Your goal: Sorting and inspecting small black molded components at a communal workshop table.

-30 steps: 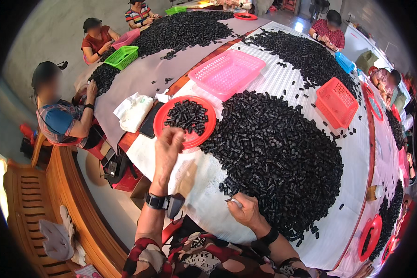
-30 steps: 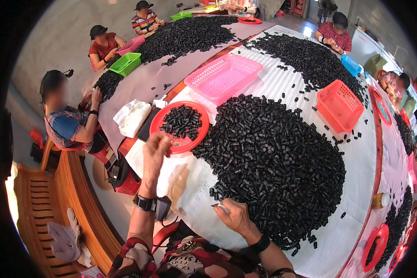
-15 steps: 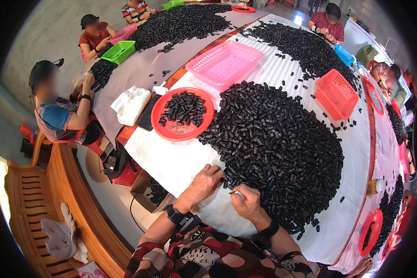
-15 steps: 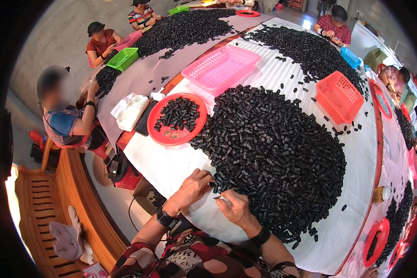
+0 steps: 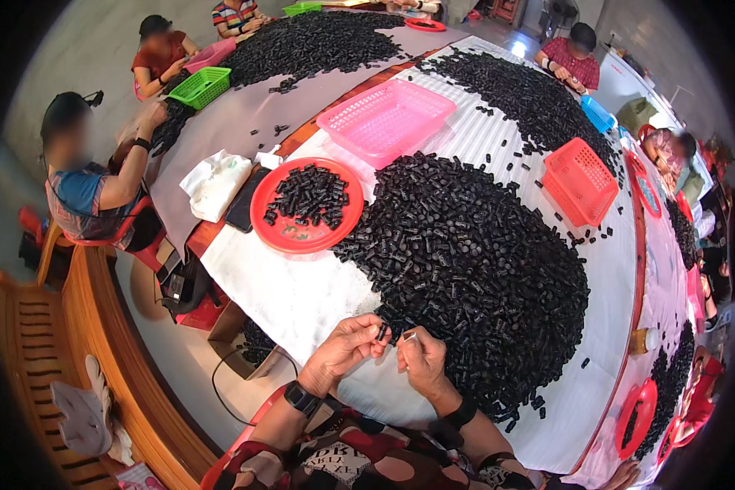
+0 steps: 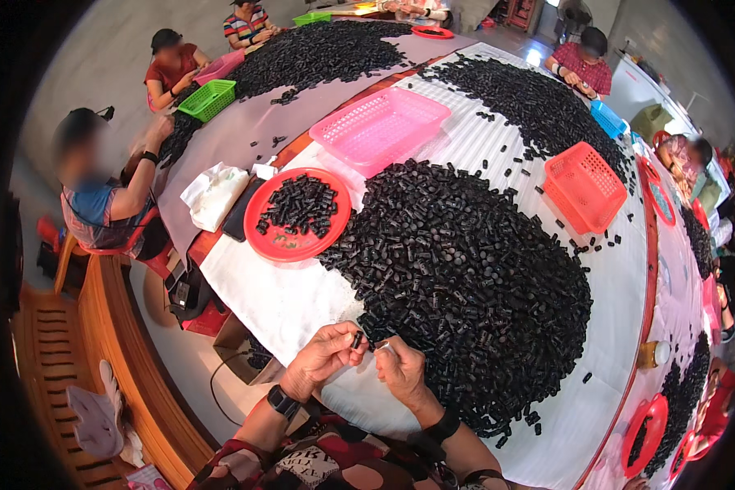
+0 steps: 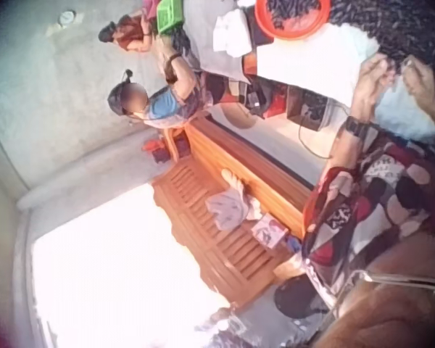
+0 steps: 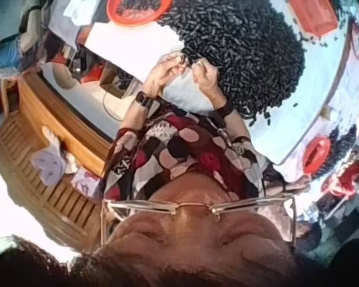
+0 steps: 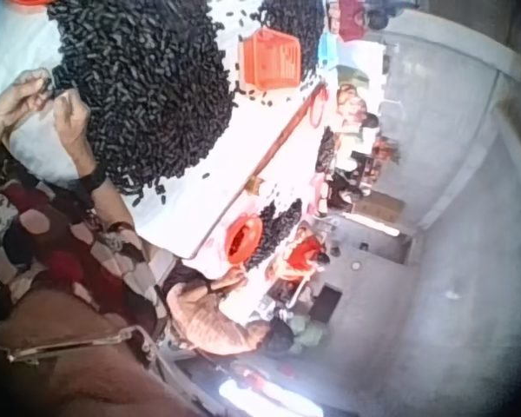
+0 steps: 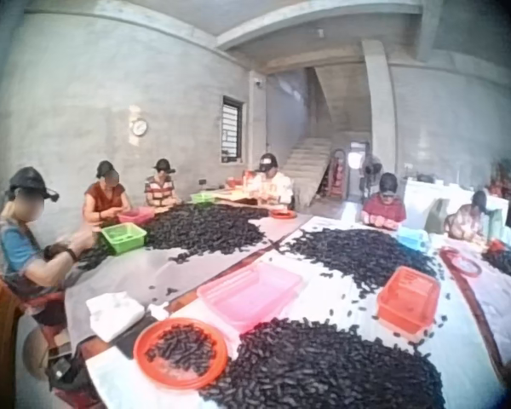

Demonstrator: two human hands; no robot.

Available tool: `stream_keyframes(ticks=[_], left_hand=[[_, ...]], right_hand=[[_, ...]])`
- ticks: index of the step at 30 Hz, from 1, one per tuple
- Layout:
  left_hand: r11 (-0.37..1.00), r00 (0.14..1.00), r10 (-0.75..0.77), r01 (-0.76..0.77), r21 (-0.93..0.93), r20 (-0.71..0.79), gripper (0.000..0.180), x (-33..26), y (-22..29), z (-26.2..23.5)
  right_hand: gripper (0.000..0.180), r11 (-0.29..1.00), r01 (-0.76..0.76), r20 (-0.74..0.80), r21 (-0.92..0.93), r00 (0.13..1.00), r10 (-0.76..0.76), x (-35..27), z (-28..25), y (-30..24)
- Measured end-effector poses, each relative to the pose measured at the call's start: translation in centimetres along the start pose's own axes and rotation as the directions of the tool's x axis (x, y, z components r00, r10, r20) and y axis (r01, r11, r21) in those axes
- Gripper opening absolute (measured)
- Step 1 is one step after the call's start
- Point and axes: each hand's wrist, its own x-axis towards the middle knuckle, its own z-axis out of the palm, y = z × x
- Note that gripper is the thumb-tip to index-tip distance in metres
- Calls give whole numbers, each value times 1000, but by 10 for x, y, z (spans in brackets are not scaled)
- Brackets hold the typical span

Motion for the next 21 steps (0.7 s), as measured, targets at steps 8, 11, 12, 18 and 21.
stream_keyframes(ticks=[8,11,12,18,21], left_hand=[[998,1000,0,1,-56,8,20,2,-8,-6],[999,1000,-7,7,-42,-13,19,3,-7,-1],[999,1000,-18,17,-39,-17,19,4,-6,0],[993,999,35,-36,-111,-17,18,1,-7,-6],[993,1000,16,-17,-119,-12,20,-2,-8,-4]], right_hand=[[25,976,118,-22,-181,992,-124,2,4,-1],[26,978,106,-18,-177,994,-111,2,4,-2],[26,979,85,-27,-186,995,-92,2,2,-2],[21,994,47,-91,-99,994,-56,-1,-2,8],[25,992,40,-84,-119,995,-50,1,-3,8]])
